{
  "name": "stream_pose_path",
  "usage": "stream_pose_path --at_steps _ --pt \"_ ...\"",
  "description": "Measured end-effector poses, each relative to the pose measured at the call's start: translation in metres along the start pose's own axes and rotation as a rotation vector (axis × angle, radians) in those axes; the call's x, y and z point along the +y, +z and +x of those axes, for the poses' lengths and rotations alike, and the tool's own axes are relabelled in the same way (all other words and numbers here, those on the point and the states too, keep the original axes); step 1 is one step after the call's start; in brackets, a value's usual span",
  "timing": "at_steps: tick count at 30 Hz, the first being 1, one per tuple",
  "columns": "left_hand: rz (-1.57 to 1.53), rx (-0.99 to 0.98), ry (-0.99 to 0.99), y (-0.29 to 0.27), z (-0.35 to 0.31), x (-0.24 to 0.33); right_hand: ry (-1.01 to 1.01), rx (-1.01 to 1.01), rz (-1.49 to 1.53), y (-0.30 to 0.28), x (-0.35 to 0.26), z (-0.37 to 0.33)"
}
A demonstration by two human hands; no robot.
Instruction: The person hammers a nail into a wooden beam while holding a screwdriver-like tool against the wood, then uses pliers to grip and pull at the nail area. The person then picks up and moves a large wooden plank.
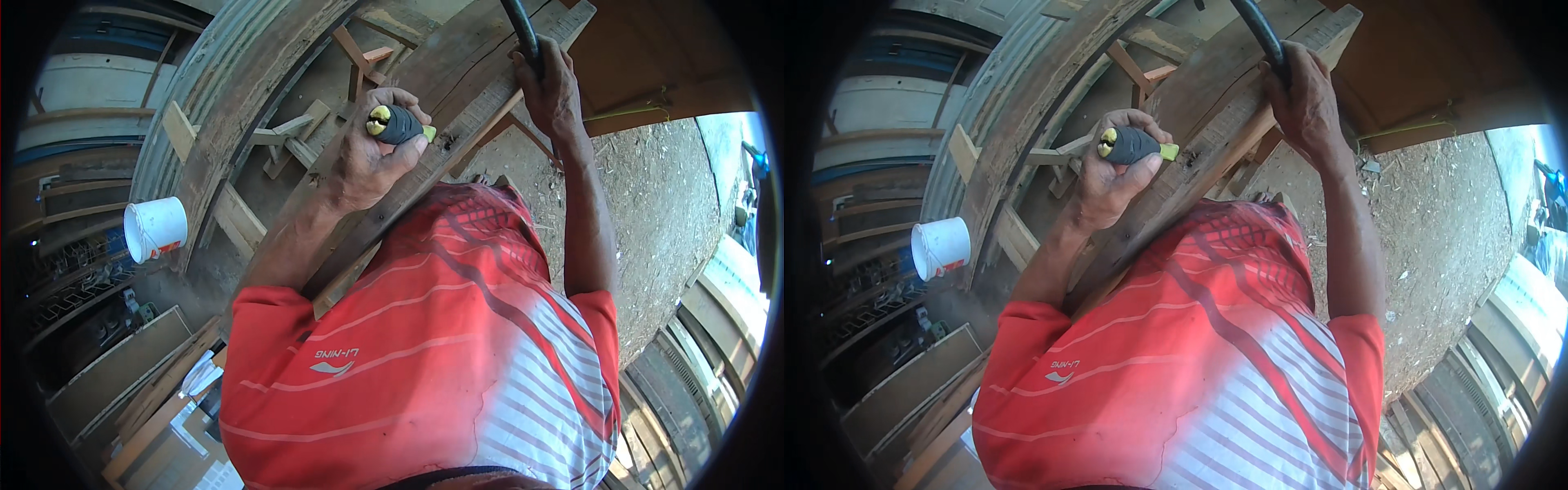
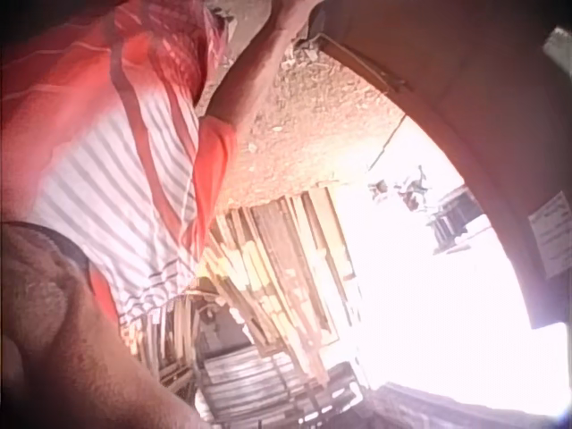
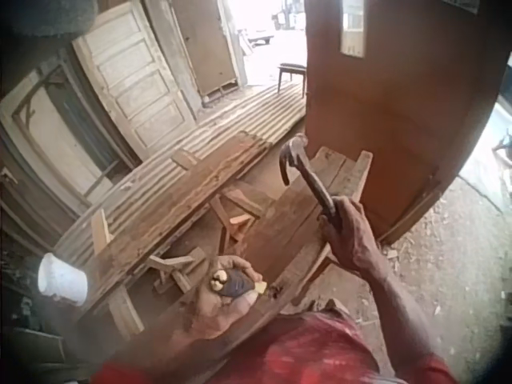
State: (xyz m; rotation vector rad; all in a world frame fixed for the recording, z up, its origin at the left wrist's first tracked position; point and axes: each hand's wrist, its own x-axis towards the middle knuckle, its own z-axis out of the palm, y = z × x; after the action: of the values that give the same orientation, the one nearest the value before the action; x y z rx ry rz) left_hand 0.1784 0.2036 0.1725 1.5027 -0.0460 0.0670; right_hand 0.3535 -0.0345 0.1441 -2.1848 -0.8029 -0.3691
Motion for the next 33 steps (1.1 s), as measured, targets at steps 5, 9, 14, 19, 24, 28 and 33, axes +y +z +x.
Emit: stream_pose_path --at_steps 5,9,14,19,24,28,33 --pt "0.025 0.051 0.138 -0.01 0.007 0.007 0.067 0.015 0.01 0.001 -0.002 -0.002" --pt "0.04 0.052 0.238 -0.017 0.013 0.002 0.074 -0.011 -0.024 0.0 0.002 -0.003" --pt "0.171 -0.065 0.351 -0.024 0.01 -0.012 0.065 -0.048 -0.092 -0.001 0.004 -0.001" --pt "-0.166 -0.062 0.205 -0.011 0.004 -0.004 0.114 -0.082 -0.058 -0.01 -0.006 -0.002" --pt "-0.126 -0.064 0.252 -0.005 0.003 -0.014 0.033 -0.047 -0.111 -0.017 -0.025 -0.005" --pt "-0.1 -0.043 0.313 -0.001 0.002 -0.012 0.126 -0.092 -0.003 -0.032 -0.056 -0.02" --pt "-0.077 -0.043 0.341 0.0 0.001 -0.009 0.116 -0.08 0.027 -0.061 -0.104 -0.029"
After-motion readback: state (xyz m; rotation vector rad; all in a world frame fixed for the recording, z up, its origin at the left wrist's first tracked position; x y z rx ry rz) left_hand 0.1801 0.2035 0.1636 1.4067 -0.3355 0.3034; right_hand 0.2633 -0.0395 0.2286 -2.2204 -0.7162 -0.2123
